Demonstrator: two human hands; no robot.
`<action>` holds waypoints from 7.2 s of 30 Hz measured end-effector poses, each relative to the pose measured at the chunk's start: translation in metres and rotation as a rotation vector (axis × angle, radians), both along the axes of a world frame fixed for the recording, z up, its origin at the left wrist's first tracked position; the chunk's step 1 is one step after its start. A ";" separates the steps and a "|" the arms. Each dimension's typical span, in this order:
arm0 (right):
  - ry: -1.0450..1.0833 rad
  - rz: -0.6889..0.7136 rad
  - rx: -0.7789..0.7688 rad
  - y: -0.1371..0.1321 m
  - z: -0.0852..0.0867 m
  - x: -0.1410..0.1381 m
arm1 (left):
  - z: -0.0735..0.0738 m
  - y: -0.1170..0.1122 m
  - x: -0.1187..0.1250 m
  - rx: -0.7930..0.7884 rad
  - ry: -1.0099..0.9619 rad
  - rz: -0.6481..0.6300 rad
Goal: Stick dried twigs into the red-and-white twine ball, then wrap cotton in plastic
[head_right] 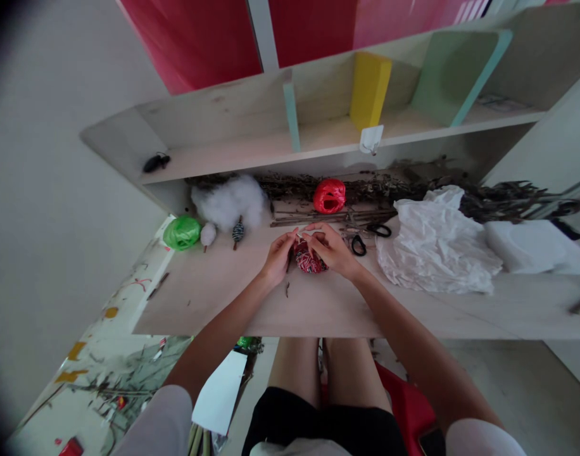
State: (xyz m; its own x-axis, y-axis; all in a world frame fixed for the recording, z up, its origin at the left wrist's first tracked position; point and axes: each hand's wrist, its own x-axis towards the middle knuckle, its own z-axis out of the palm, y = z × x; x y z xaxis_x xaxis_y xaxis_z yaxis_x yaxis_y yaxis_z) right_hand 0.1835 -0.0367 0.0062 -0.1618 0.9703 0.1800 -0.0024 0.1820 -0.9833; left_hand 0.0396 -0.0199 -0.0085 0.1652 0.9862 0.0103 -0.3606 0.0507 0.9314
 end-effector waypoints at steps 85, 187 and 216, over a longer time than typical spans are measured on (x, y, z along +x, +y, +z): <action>0.026 0.021 0.011 0.002 -0.002 0.002 | 0.002 0.000 0.001 -0.016 -0.024 -0.012; 0.073 0.016 -0.089 -0.002 0.005 0.001 | 0.002 0.001 0.002 -0.085 -0.037 -0.005; 0.032 0.015 -0.082 -0.002 0.006 0.002 | 0.002 0.001 0.001 -0.076 -0.056 -0.008</action>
State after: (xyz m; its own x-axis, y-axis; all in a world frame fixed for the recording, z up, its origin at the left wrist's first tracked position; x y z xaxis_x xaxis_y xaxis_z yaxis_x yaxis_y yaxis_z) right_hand 0.1853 -0.0384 0.0123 -0.1715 0.9795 0.1053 -0.0366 0.1005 -0.9943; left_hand 0.0401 -0.0186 -0.0070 0.1744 0.9831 -0.0547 -0.4113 0.1233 0.9031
